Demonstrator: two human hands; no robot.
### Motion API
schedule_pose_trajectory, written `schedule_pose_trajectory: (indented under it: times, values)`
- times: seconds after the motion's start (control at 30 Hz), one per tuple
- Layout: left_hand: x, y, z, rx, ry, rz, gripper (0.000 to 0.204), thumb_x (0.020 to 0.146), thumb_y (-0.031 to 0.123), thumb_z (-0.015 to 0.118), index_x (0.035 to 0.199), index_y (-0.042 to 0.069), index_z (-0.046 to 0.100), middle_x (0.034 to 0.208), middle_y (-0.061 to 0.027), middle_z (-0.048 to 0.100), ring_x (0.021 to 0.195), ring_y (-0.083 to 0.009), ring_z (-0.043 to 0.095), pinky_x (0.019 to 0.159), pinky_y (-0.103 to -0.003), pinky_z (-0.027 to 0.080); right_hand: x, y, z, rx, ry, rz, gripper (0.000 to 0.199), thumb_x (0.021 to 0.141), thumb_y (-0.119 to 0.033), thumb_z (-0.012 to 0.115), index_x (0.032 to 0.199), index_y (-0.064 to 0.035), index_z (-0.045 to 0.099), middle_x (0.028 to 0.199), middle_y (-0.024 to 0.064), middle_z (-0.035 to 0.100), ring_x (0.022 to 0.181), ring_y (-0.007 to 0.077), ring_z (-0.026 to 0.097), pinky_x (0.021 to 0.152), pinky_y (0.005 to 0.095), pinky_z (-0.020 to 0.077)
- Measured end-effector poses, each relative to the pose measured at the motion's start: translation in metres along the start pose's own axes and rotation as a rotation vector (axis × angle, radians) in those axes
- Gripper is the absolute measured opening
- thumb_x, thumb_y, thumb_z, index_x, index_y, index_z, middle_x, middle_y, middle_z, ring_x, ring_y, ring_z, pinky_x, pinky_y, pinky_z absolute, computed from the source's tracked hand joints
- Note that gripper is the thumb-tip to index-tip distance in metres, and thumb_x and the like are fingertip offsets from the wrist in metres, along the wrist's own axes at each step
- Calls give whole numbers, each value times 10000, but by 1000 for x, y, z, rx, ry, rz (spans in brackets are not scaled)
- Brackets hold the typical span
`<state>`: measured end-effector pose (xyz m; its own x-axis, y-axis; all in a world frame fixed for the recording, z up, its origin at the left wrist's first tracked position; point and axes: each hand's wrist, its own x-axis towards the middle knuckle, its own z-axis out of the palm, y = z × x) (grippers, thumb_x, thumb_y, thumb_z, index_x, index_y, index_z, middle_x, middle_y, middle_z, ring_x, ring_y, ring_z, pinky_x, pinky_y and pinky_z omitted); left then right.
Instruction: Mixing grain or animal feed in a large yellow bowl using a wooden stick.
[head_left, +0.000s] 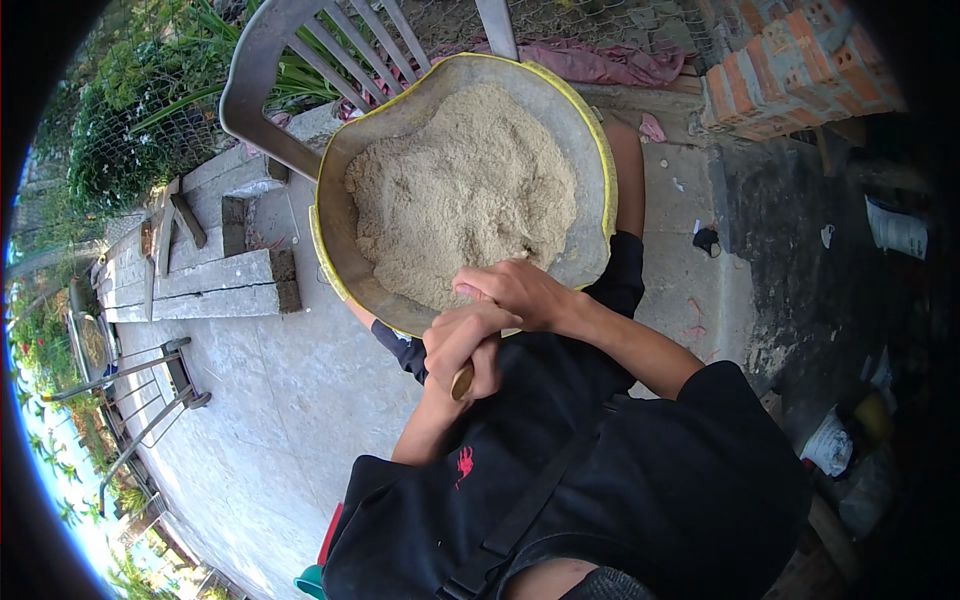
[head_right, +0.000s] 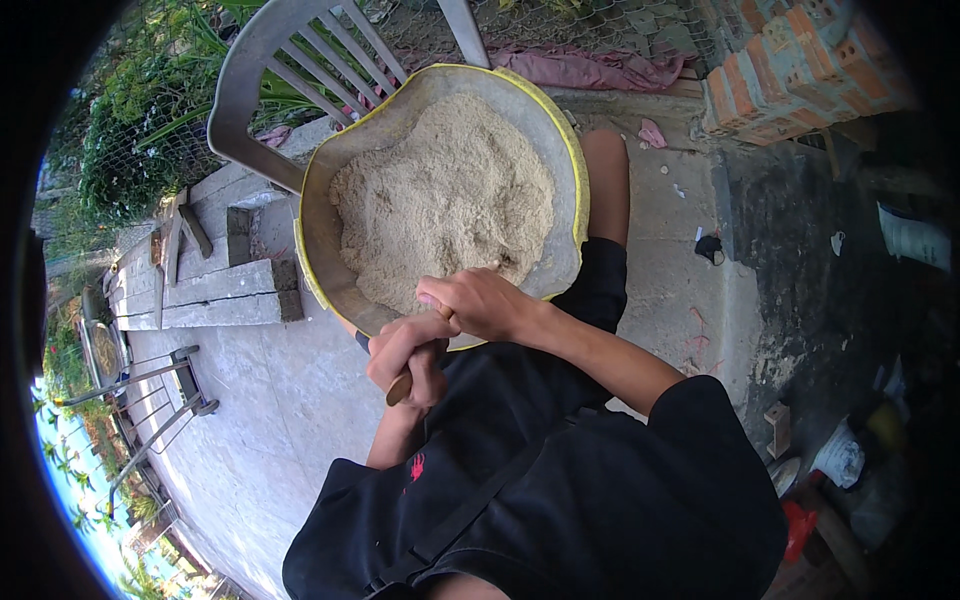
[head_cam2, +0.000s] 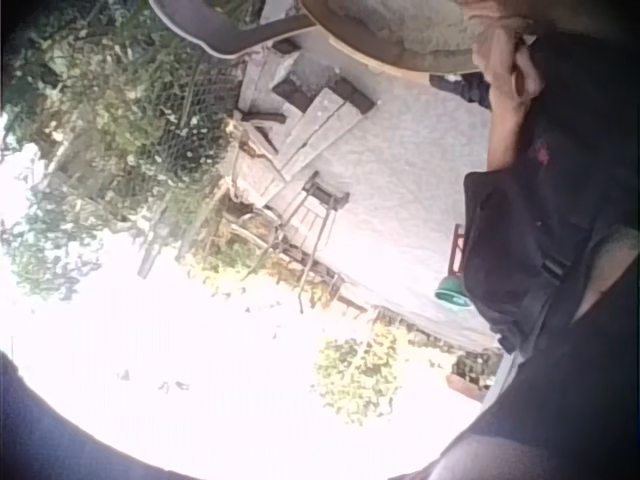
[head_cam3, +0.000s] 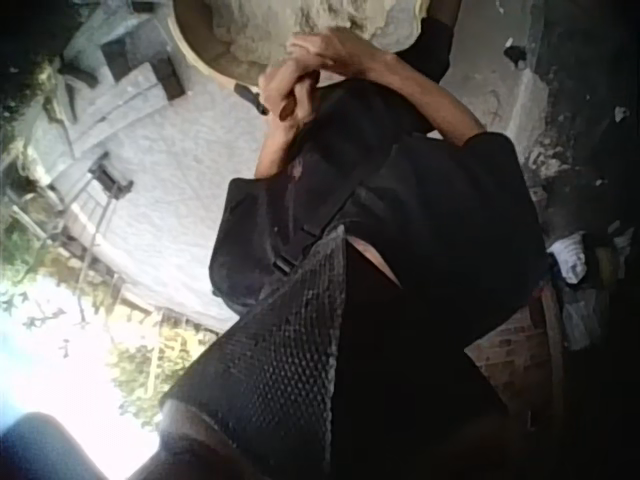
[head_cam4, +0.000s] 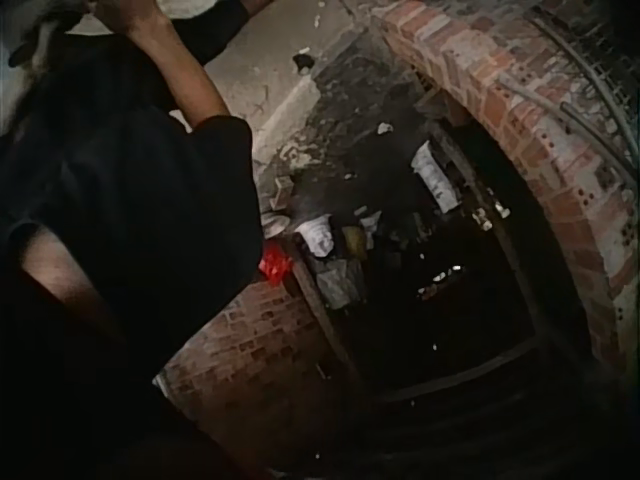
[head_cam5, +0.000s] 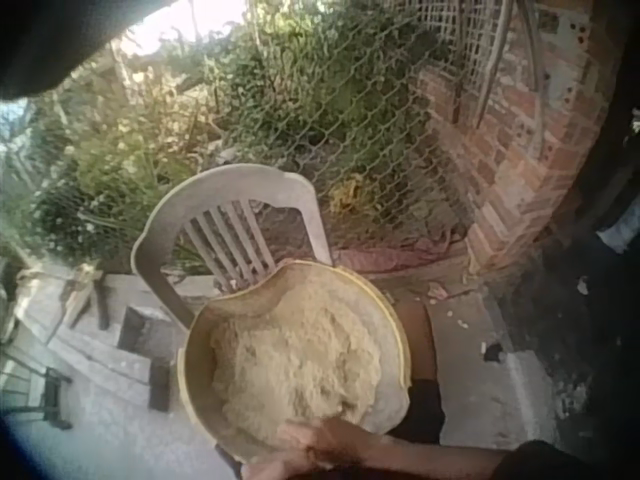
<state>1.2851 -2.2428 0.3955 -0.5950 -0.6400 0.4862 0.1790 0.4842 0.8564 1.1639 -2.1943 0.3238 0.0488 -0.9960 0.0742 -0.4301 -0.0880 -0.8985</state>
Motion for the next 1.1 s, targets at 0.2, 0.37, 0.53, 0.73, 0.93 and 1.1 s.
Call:
schedule_pose_trajectory:
  times: [0.2, 0.37, 0.53, 0.73, 0.93, 1.1]
  values:
    - [-1, 13, -10, -104, -205, 249, 193, 691, -94, 483, 843, -71, 600, 557, -53, 430, 439, -195, 443, 430, -322, 348, 14, -13, 16, 21, 178, -282, 150, 807, -101, 591, 917, -17, 531, 703, 150, 607, 653, 357, 624, 543, 455, 452]
    - [-1, 8, -22, 91, -15, -122, 212, 868, 5, 429, 753, -43, 601, 526, -71, 525, 410, -187, 482, 433, -279, 371, 12, -7, 17, 66, -34, 1, 147, 792, -89, 604, 904, -26, 531, 691, 141, 603, 640, 351, 620, 536, 451, 444]
    - [6, 22, -26, -44, -275, 259, 181, 712, -69, 500, 857, -66, 609, 547, -38, 445, 443, -166, 456, 436, -311, 356, 27, -23, 25, 126, 131, -207, 151, 797, -94, 608, 917, -36, 538, 714, 163, 616, 669, 370, 626, 564, 458, 453]
    - [8, 22, -31, 109, -179, -33, 170, 718, -39, 501, 823, -46, 634, 599, -84, 573, 502, -200, 560, 504, -310, 434, 25, -19, 27, 317, -145, -45, 147, 796, -98, 608, 915, -32, 552, 756, 176, 638, 704, 394, 625, 592, 448, 467]
    - [4, 11, -35, 101, 27, 73, 234, 897, 123, 505, 748, -15, 621, 603, -95, 602, 481, -200, 553, 526, -307, 450, 50, -26, 22, 100, 151, -209, 200, 790, -119, 596, 948, -19, 524, 731, 165, 611, 678, 377, 618, 595, 471, 456]
    - [8, 28, -32, 37, 165, 74, 302, 949, 178, 498, 736, -8, 604, 541, -54, 548, 458, -129, 499, 473, -269, 393, 43, -41, 19, 163, -61, -127, 168, 792, -106, 585, 917, -7, 536, 721, 193, 620, 710, 401, 622, 620, 484, 459]
